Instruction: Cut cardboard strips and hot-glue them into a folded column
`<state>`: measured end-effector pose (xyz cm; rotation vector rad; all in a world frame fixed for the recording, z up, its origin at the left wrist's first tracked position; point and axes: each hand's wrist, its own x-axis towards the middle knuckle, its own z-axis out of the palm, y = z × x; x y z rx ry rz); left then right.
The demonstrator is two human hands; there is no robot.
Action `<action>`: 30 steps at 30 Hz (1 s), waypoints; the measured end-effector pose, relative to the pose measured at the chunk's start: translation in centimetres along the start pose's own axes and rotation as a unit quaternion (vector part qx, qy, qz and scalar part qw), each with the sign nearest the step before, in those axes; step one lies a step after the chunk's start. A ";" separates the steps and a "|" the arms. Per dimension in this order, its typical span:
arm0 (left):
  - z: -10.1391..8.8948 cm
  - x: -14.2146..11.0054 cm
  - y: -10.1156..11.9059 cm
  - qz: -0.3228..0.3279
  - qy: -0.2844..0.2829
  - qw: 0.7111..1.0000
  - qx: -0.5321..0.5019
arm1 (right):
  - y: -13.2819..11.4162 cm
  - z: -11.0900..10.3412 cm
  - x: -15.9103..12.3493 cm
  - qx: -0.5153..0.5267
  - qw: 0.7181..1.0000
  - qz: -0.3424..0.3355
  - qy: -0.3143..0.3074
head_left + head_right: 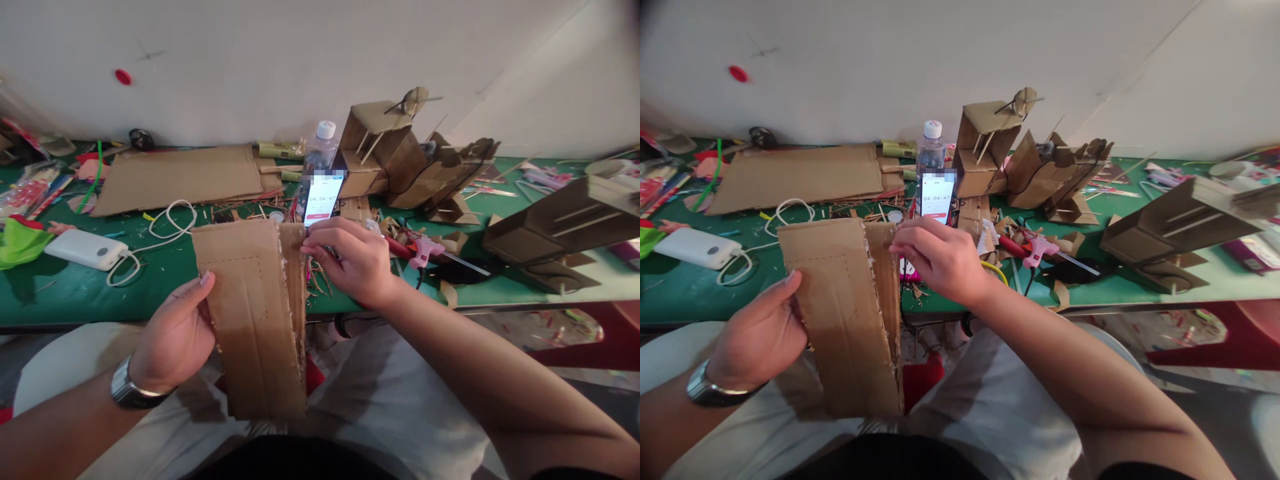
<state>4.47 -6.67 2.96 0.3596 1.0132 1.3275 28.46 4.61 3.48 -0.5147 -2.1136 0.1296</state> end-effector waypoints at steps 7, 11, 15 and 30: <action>0.0 0.0 0.1 0.008 -0.003 1.000 -0.005 | 0.2 0.3 -0.1 -0.018 1.000 0.006 -0.010; 0.0 0.1 0.2 0.013 -0.002 1.000 -0.004 | -0.2 0.4 -0.1 -0.041 0.999 0.008 -0.016; 0.1 0.3 0.6 0.064 0.020 0.998 -0.012 | -0.5 0.4 -0.1 -0.026 0.999 -0.001 -0.031; 0.6 0.5 1.6 0.139 0.049 0.989 -0.013 | 1.2 1.0 -0.1 0.027 0.995 0.099 0.010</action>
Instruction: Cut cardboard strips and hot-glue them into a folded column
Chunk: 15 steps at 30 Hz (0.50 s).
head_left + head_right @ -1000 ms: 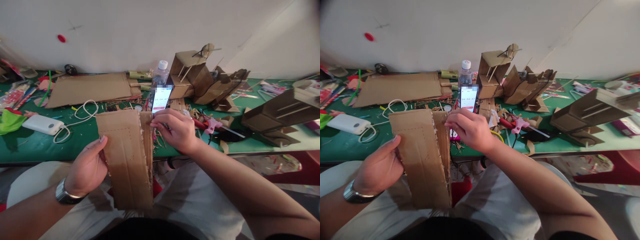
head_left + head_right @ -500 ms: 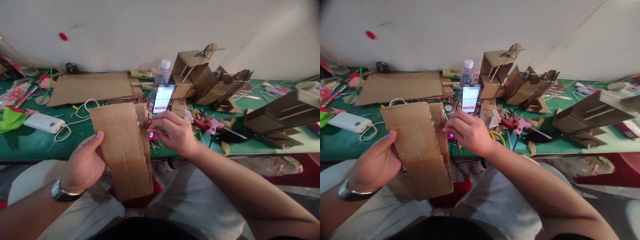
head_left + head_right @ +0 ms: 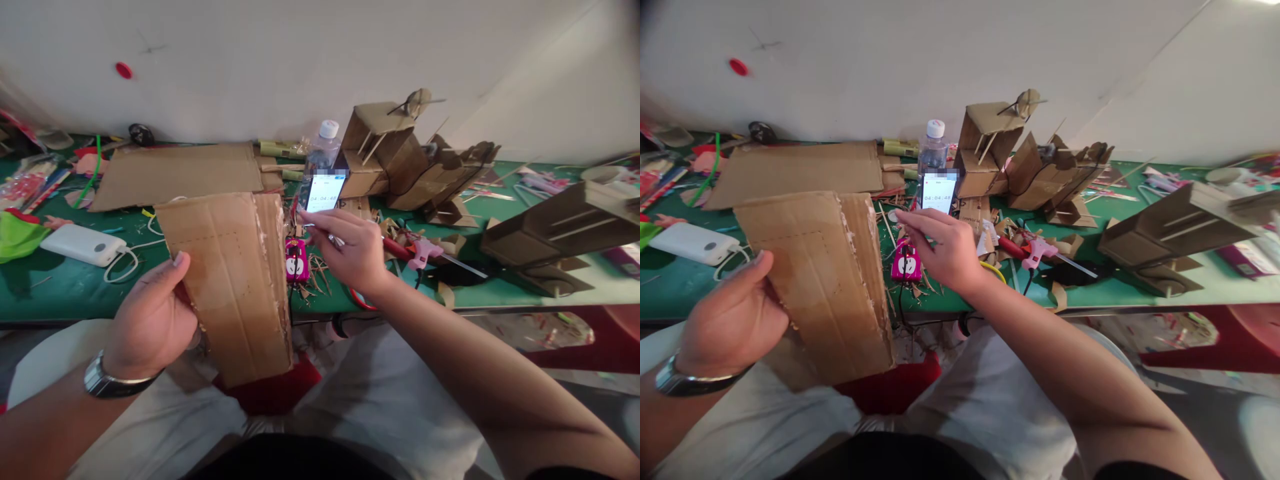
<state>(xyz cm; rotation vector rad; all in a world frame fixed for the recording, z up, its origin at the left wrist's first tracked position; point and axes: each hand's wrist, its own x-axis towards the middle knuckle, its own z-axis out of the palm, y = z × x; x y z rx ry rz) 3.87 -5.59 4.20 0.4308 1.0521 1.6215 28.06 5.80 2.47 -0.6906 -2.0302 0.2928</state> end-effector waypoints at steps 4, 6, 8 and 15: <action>-0.2 -0.1 -0.3 -0.029 -0.005 1.000 0.011 | 0.2 0.0 0.2 0.025 0.998 0.011 -0.055; -0.5 -0.2 -0.7 -0.051 -0.010 0.998 0.019 | -0.1 -0.3 0.3 0.026 0.999 -0.013 -0.031; -0.7 -0.3 -1.0 -0.069 -0.020 0.997 0.026 | -0.3 -0.5 0.4 0.020 0.999 -0.048 -0.018; -0.9 -0.5 -1.3 -0.093 -0.025 0.995 0.039 | -0.2 -0.2 -0.1 0.003 0.996 -0.091 -0.022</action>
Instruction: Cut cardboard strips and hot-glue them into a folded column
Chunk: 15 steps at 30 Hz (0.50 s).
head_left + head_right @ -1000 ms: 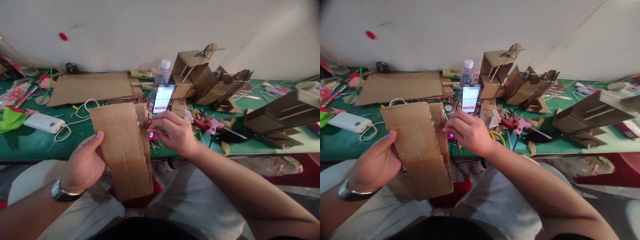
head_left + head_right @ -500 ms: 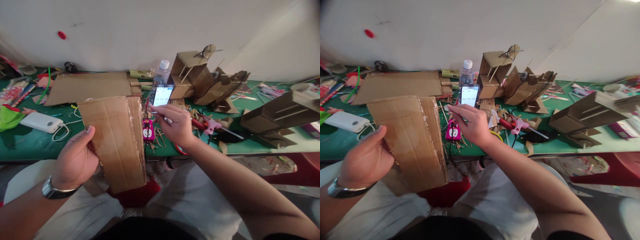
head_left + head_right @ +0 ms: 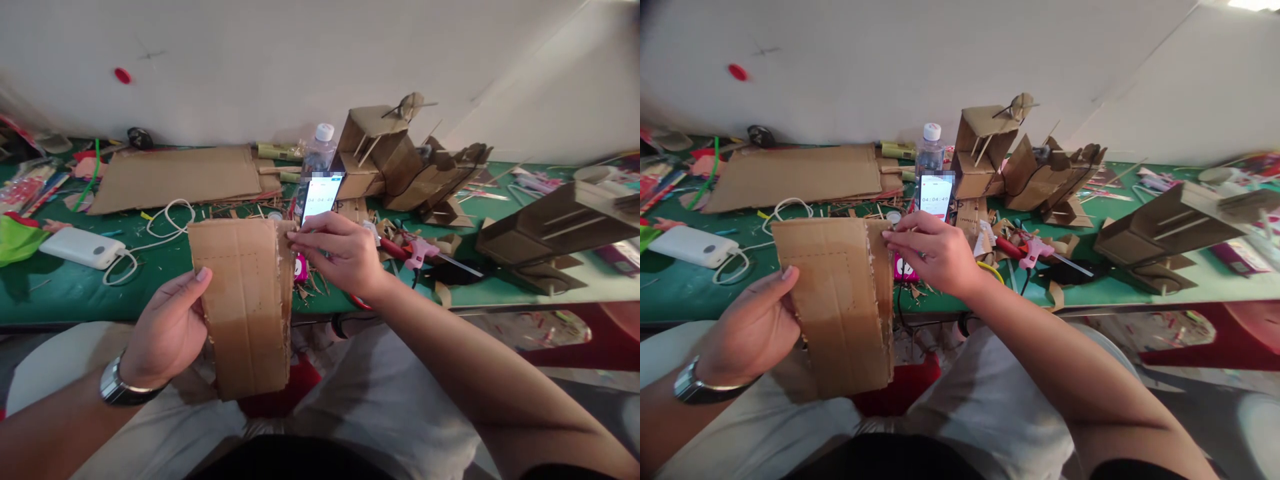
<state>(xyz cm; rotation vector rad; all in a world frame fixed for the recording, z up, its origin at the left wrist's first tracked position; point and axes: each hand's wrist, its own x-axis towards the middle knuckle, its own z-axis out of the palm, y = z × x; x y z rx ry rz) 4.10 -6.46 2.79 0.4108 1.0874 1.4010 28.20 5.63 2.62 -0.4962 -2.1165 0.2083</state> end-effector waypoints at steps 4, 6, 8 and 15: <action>0.0 0.0 -0.1 -0.002 -0.007 1.000 0.001 | -0.3 0.1 -0.1 -0.034 0.999 0.004 -0.010; 0.0 -0.1 -0.2 -0.011 -0.007 1.000 0.003 | -0.5 0.3 -0.1 -0.045 0.998 0.017 -0.027; -0.1 -0.1 -0.3 -0.018 -0.006 1.000 0.004 | -0.7 0.5 -0.2 -0.043 0.997 0.039 -0.050; 0.1 -0.1 -0.3 -0.014 0.001 1.000 0.003 | -0.7 0.6 -0.2 -0.012 0.993 0.059 -0.098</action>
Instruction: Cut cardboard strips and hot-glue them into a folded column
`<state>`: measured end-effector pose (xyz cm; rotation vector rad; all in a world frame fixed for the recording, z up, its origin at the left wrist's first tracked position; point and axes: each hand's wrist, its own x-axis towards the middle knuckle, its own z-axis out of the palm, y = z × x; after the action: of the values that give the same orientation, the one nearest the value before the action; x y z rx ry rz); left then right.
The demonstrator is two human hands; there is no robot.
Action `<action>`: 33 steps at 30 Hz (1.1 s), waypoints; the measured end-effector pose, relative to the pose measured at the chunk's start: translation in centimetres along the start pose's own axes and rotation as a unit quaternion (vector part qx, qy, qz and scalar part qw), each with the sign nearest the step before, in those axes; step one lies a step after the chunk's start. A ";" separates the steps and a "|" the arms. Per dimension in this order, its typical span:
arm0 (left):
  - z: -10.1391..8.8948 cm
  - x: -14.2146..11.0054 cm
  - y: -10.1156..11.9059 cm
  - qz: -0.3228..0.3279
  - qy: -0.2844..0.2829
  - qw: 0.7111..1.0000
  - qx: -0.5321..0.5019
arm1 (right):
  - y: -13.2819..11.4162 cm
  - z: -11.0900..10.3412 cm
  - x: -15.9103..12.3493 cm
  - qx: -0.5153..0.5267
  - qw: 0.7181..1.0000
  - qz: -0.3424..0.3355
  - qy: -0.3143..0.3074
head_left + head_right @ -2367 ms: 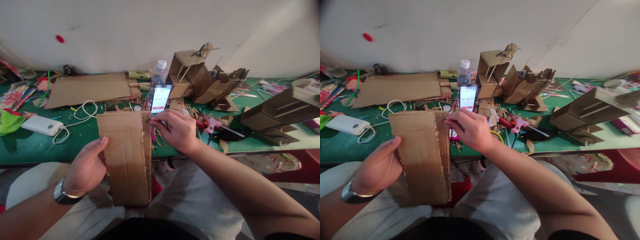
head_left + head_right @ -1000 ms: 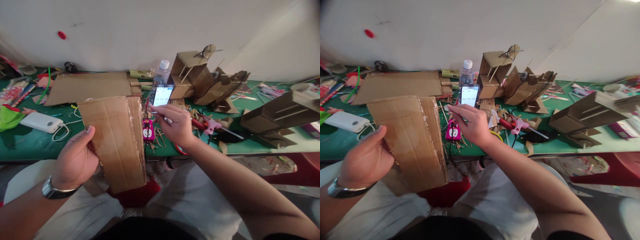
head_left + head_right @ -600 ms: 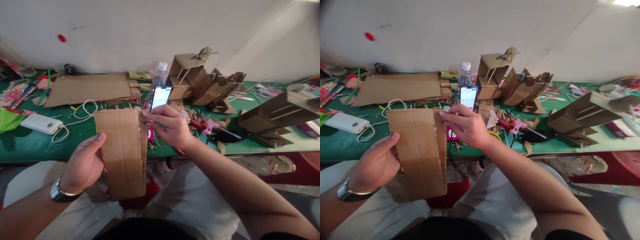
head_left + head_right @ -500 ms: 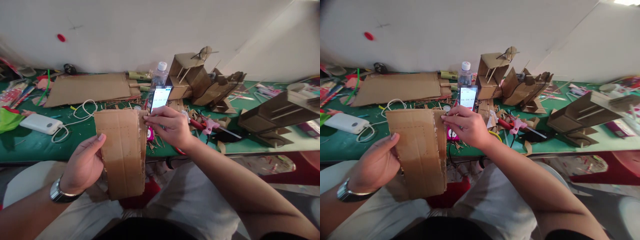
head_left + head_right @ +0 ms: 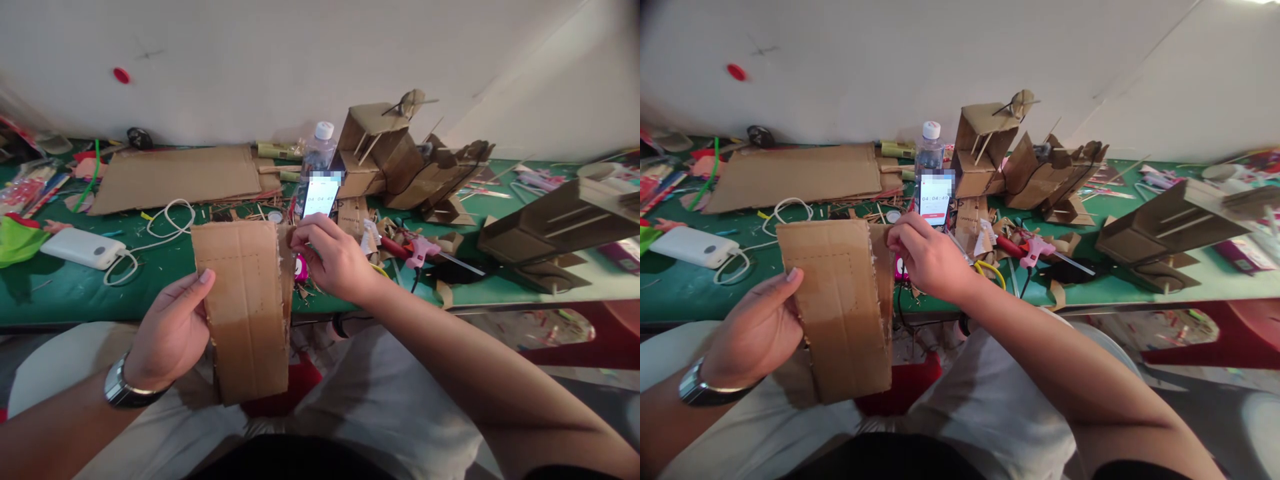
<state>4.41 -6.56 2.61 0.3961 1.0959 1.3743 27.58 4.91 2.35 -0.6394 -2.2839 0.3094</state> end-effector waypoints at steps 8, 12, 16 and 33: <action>0.0 0.0 0.2 -0.007 -0.002 1.000 0.007 | -0.1 -1.5 0.4 0.004 0.999 -0.029 -0.014; 0.0 0.0 0.4 0.001 0.006 1.000 0.007 | 0.2 -1.4 0.2 -0.034 0.998 -0.050 0.033; -0.1 -0.1 0.5 0.006 0.013 1.000 -0.001 | 0.5 -0.8 -0.1 -0.029 0.996 -0.051 0.066; -0.3 -0.1 0.3 0.041 -0.026 0.999 -0.008 | 0.5 -0.5 -0.2 -0.111 0.987 -0.092 0.075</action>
<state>4.00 -6.64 2.76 0.4666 1.0336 1.4357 28.18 5.29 2.37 -0.5374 -2.2294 -0.0817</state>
